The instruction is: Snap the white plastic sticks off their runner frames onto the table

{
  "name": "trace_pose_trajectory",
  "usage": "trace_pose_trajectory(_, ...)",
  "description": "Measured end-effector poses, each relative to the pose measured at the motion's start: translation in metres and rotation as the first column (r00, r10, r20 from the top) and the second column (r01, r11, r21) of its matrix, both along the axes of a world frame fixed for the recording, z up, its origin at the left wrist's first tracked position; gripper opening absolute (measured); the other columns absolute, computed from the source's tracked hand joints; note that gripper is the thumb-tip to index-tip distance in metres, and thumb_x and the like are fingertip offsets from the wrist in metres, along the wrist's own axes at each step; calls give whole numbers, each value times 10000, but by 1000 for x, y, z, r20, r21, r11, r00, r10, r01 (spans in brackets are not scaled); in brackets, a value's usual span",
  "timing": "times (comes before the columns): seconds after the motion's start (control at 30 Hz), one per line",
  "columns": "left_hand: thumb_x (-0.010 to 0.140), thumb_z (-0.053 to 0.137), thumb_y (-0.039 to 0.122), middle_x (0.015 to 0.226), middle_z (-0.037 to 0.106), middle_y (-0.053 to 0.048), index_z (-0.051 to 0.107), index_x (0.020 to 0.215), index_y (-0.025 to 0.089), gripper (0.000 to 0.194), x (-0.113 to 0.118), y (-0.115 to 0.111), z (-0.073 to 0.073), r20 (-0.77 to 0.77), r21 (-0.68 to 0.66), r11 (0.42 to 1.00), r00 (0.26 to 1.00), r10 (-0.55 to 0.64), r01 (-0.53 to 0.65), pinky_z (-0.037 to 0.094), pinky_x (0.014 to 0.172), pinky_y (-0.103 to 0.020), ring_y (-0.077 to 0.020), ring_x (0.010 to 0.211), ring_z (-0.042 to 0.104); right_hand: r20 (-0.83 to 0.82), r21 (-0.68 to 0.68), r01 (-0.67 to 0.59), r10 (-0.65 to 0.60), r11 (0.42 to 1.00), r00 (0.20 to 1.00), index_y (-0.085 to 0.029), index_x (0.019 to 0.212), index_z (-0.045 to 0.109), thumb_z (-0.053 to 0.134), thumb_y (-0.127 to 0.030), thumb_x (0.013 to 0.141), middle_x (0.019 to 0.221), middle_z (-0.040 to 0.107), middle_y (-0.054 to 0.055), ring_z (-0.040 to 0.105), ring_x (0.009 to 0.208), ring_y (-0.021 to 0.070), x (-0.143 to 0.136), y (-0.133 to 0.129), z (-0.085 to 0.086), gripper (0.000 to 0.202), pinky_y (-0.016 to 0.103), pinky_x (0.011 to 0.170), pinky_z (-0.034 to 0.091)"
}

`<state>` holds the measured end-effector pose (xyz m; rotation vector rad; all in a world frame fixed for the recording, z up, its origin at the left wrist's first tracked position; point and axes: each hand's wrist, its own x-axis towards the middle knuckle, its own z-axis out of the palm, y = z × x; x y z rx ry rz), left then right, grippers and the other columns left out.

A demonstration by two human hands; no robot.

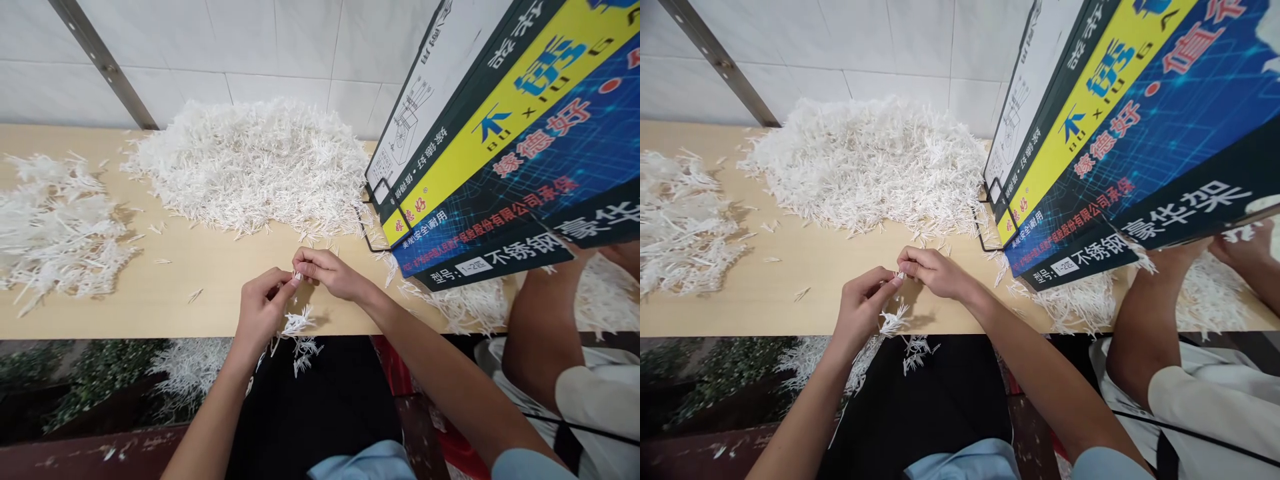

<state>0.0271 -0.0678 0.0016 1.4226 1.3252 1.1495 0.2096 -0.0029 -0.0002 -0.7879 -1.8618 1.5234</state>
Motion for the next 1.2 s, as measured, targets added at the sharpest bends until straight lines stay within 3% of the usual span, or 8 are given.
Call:
trace_pose_trajectory(0.1, 886, 696, 325, 651, 554, 29, 708, 717, 189, 217, -4, -2, 0, 12, -2, 1000, 1000, -18, 18, 311, 575, -259, -104, 602, 444, -69, -70, -7, 2, 998, 998, -186, 901, 570, 602, -520, 1007, 779, 522, -6, 482, 690, 136, 3, 2, 0, 351, 250, 621, 378)
trace_pose_trajectory(0.27, 862, 723, 360, 628, 506, 25, 646, 659, 182, 281, -12, -9, -6, 74, -20, 1000, 997, 22, -21, 302, 560, -250, -107, 591, 423, -348, -264, 168, -256, 950, 902, -206, 944, 523, 668, -568, 945, 796, 496, -23, 476, 604, 102, 6, 13, 0, 390, 226, 520, 296)
trace_pose_trajectory(0.5, 777, 813, 568, 732, 646, -5, 751, 863, 175, 406, -5, -3, -10, 110, -180, 974, 981, 159, -137, 350, 529, -218, -111, 596, 497, -229, -130, 327, -349, 936, 909, -181, 928, 627, 753, -523, 889, 728, 599, -20, 523, 560, 95, -4, 14, -3, 367, 225, 499, 383)
trace_pose_trajectory(0.67, 848, 713, 633, 603, 569, 11, 759, 785, 161, 478, -2, 0, -7, 42, -183, 956, 970, 240, -228, 314, 490, -215, -103, 541, 450, -270, -147, 274, -305, 950, 913, -156, 958, 694, 769, -456, 892, 782, 682, 25, 580, 584, 105, -2, 11, 2, 316, 249, 569, 476)
trace_pose_trajectory(0.77, 887, 664, 638, 713, 660, -13, 787, 907, 175, 479, 0, 1, -4, 44, -146, 962, 970, 239, -231, 407, 547, -215, -125, 616, 533, -263, -136, 227, -256, 964, 930, -158, 986, 720, 764, -409, 902, 754, 669, 17, 603, 611, 119, -2, 7, 4, 269, 257, 601, 500)
trace_pose_trajectory(0.87, 872, 707, 603, 832, 708, -18, 779, 1033, 205, 436, 1, -1, -1, 56, -111, 979, 982, 181, -174, 401, 539, -210, -103, 595, 512, -202, -112, 189, -209, 976, 957, -167, 1009, 737, 767, -366, 894, 794, 682, 20, 623, 660, 126, -3, 4, 4, 232, 246, 611, 502)
trace_pose_trajectory(1.0, 869, 738, 552, 936, 692, -25, 773, 1056, 223, 381, -1, -4, -1, 90, -56, 990, 987, 136, -132, 367, 519, -208, -80, 580, 485, -162, -105, 176, -191, 979, 968, -170, 1036, 733, 767, -327, 883, 962, 732, 53, 686, 797, 150, -5, 1, 2, 222, 260, 705, 545)
trace_pose_trajectory(1.2, 899, 730, 488, 942, 637, -9, 796, 1073, 258, 296, -2, -5, -3, 3, 20, 989, 990, 144, -144, 392, 553, -224, -76, 584, 487, -121, -97, 179, -191, 979, 974, -217, 1163, 688, 732, -286, 914, 967, 765, 48, 724, 863, 178, -5, -2, 1, 261, 280, 733, 563)
